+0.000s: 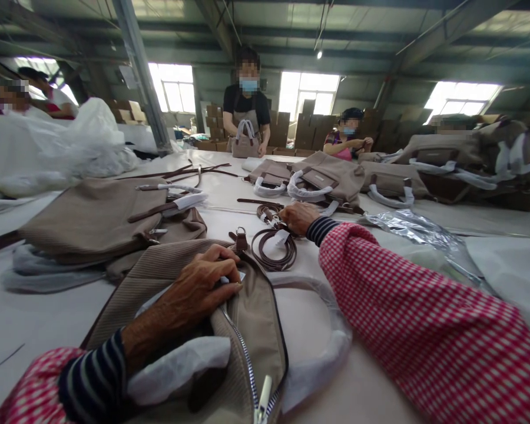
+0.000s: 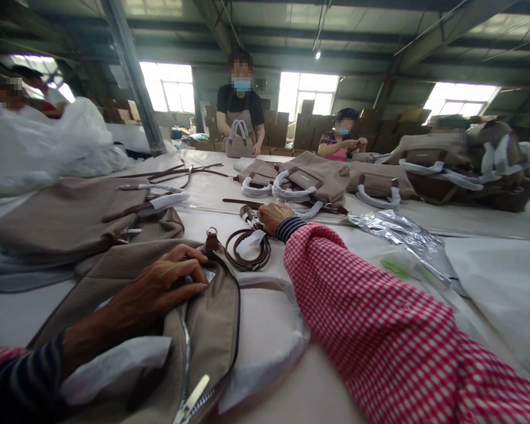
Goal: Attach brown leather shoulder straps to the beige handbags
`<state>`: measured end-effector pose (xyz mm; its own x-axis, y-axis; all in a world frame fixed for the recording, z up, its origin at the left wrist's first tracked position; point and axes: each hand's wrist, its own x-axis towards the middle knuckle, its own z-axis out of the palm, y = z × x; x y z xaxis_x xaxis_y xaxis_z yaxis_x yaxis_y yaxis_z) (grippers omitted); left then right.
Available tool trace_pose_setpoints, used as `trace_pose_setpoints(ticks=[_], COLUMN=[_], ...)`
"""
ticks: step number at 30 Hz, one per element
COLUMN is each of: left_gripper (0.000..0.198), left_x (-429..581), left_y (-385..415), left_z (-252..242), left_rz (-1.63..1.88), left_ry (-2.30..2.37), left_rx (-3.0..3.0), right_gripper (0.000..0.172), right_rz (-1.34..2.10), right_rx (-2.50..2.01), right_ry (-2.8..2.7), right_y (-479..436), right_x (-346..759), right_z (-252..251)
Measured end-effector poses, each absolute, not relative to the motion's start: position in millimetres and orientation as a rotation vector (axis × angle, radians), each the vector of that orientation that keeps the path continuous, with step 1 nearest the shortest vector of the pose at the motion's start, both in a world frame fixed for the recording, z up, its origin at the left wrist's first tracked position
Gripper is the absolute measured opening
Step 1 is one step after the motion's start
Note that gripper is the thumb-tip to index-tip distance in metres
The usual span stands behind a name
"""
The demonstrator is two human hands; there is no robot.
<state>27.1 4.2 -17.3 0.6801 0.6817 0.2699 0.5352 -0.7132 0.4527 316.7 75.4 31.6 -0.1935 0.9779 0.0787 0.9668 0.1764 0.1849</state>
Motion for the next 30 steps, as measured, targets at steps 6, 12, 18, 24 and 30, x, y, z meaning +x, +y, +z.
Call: trace_pose_setpoints(ticks=[6, 12, 18, 24, 30], left_gripper=[0.023, 0.023, 0.023, 0.023, 0.024], left_x=[27, 28, 29, 28, 26], left_y=[5, 4, 1, 5, 7], left_z=[-17, -16, -8, -9, -9], left_rz=[0.615, 0.647, 0.606, 0.596, 0.609], left_ry=[0.952, 0.954, 0.944, 0.936, 0.947], left_rx=[2.532, 2.488, 2.438, 2.417, 2.405], right_gripper=[0.037, 0.032, 0.029, 0.026, 0.027], right_rz=[0.262, 0.251, 0.233, 0.058, -0.055], right_rx=[1.948, 1.956, 2.139, 2.259, 2.358], right_ry=[2.442, 2.457, 2.336, 2.238, 2.197], right_y=[83, 80, 75, 67, 69], right_x=[317, 311, 316, 339, 344], right_z=[22, 16, 13, 7, -1])
